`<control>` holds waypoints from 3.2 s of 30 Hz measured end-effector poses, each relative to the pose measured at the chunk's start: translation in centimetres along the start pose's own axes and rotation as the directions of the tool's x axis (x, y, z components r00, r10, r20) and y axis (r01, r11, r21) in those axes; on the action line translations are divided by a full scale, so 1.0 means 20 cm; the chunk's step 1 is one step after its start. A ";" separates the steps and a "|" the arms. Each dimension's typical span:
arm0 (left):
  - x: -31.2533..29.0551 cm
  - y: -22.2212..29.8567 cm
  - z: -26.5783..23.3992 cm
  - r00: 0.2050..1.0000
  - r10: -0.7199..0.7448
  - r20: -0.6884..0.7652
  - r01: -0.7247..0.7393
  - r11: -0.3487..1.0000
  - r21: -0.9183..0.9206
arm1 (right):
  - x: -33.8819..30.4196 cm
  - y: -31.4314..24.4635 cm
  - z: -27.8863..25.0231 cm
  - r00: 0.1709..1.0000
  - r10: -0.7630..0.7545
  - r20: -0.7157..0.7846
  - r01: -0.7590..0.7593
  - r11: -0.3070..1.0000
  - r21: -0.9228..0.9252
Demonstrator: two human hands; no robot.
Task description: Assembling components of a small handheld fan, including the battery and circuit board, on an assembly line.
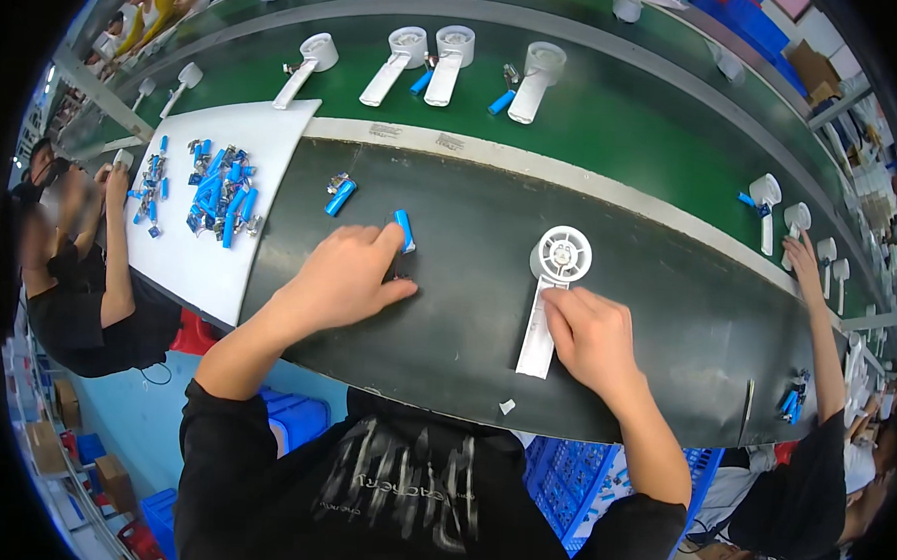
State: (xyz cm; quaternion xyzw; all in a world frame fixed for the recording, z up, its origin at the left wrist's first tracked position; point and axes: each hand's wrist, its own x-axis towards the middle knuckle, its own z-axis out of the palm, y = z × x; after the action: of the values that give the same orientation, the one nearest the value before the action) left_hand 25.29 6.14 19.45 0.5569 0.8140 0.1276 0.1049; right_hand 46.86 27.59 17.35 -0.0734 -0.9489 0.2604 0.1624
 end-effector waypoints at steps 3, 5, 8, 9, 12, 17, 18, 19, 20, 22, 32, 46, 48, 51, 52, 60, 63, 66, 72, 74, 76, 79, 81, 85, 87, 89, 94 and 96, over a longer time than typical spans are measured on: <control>-0.08 0.00 0.07 0.986 0.150 0.075 -0.151 0.989 -0.002 | 0.05 -0.02 -0.06 0.997 -0.056 0.061 0.054 0.998 0.041; -0.09 0.00 0.10 0.988 0.131 0.087 -0.128 0.991 -0.030 | 0.09 -0.06 -0.15 0.914 0.064 0.399 -0.112 0.989 0.096; -0.07 0.01 0.05 0.987 0.026 0.160 0.012 0.973 -0.232 | 0.11 -0.10 -0.21 0.868 0.060 0.493 -0.046 0.998 -0.039; -0.07 0.01 0.03 0.976 0.019 0.218 0.049 0.952 -0.304 | 0.11 -0.09 -0.20 0.867 0.062 0.494 -0.051 0.998 -0.037; -0.03 -0.01 0.06 0.980 0.112 0.163 -0.071 0.969 -0.237 | 0.10 -0.04 -0.14 0.933 0.020 0.360 -0.006 0.999 -0.041; 0.05 0.00 0.07 0.971 0.231 0.060 -0.233 0.972 0.013 | 0.10 0.01 -0.07 0.986 -0.047 0.161 0.052 0.998 -0.028; 0.07 -0.02 0.08 0.956 0.294 -0.019 -0.294 0.956 -0.010 | 0.11 0.01 -0.06 0.992 -0.030 0.121 0.032 0.999 -0.016; 0.09 -0.03 0.08 0.931 0.351 -0.100 -0.355 0.934 -0.027 | 0.10 0.01 -0.04 0.992 -0.020 0.124 0.021 1.000 -0.012; 0.11 -0.05 0.11 0.897 0.402 -0.183 -0.414 0.910 -0.033 | 0.11 0.01 -0.01 0.994 -0.068 0.088 0.067 0.998 0.015; 0.14 -0.05 0.16 0.887 0.412 -0.211 -0.448 0.877 -0.174 | 0.11 0.01 0.01 0.993 -0.107 0.050 0.105 0.993 0.047; 0.22 0.22 0.27 0.991 -0.119 0.064 0.119 0.545 -0.830 | 0.12 0.01 -0.06 0.962 -0.097 0.255 0.064 0.989 0.132; 0.26 0.17 0.33 0.976 -0.058 0.212 0.212 -0.005 -0.977 | 0.07 0.09 0.07 0.994 -0.105 -0.026 0.106 0.994 0.031; 0.25 0.15 0.33 0.963 -0.073 0.260 0.262 0.029 -0.965 | 0.06 0.09 0.10 0.992 -0.084 -0.098 0.085 0.996 0.010; 0.24 0.17 0.34 0.976 -0.078 0.203 0.203 -0.014 -0.979 | 0.06 0.08 0.12 0.988 -0.091 -0.125 0.091 0.996 -0.008; 0.23 0.18 0.35 0.979 -0.083 0.186 0.185 -0.015 -0.983 | 0.06 0.08 0.13 0.989 -0.086 -0.121 0.086 0.996 -0.005; 0.26 0.28 0.40 0.989 -0.101 0.106 0.106 -0.006 -0.994 | 0.07 0.08 0.14 0.983 -0.103 -0.151 0.107 0.994 0.017; 0.28 0.30 0.40 0.986 -0.097 0.134 0.143 0.093 -0.985 | 0.06 0.09 0.13 0.987 -0.094 -0.132 0.100 0.994 0.042; 0.27 0.30 0.42 0.992 -0.091 0.088 0.104 0.179 -0.978 | 0.07 0.09 0.15 0.982 -0.090 -0.164 0.098 0.994 0.043; 0.27 0.27 0.46 0.996 -0.063 -0.071 -0.058 0.184 -0.981 | 0.04 0.07 0.15 0.989 0.045 -0.138 -0.020 0.984 0.175; 0.27 0.27 0.47 0.995 -0.028 -0.093 -0.085 0.211 -0.974 | 0.05 0.08 0.13 0.993 0.040 -0.110 -0.016 0.977 0.211; 0.27 0.26 0.48 0.994 -0.021 -0.111 -0.105 0.194 -0.975 | 0.05 0.10 0.12 0.996 0.037 -0.082 -0.016 0.969 0.247; 0.27 0.25 0.48 0.992 0.012 -0.127 -0.127 0.188 -0.974 | 0.06 0.14 0.09 0.997 0.071 -0.031 -0.053 0.915 0.399; 0.27 0.25 0.48 0.993 0.028 -0.117 -0.120 0.202 -0.972 | 0.08 0.16 0.06 0.998 0.036 0.059 -0.059 0.889 0.455; 0.27 0.25 0.48 0.993 0.049 -0.111 -0.120 0.258 -0.959 | 0.08 0.18 0.06 0.994 0.038 0.105 -0.082 0.883 0.462; 0.27 0.26 0.48 0.993 0.047 -0.106 -0.114 0.266 -0.957 | 0.07 0.19 0.08 1.000 0.003 -0.010 0.001 0.931 0.366; 0.26 0.27 0.48 0.983 0.046 -0.175 -0.180 0.358 -0.916 | 0.07 0.19 0.09 0.997 -0.062 -0.045 0.073 0.956 0.284; 0.26 0.28 0.49 0.989 -0.004 -0.151 -0.135 0.416 -0.899 | 0.07 0.18 0.15 0.968 -0.202 -0.152 0.216 0.973 0.085; 0.26 0.29 0.49 0.986 -0.031 -0.161 -0.133 0.423 -0.896 | 0.07 0.19 0.17 0.966 -0.204 -0.157 0.218 0.973 0.079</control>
State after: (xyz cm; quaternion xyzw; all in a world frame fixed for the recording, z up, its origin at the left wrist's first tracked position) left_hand 31.57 13.93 11.86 0.4265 0.6066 0.5894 0.3205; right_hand 44.52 29.59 13.09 0.0169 -0.9232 0.2804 0.2622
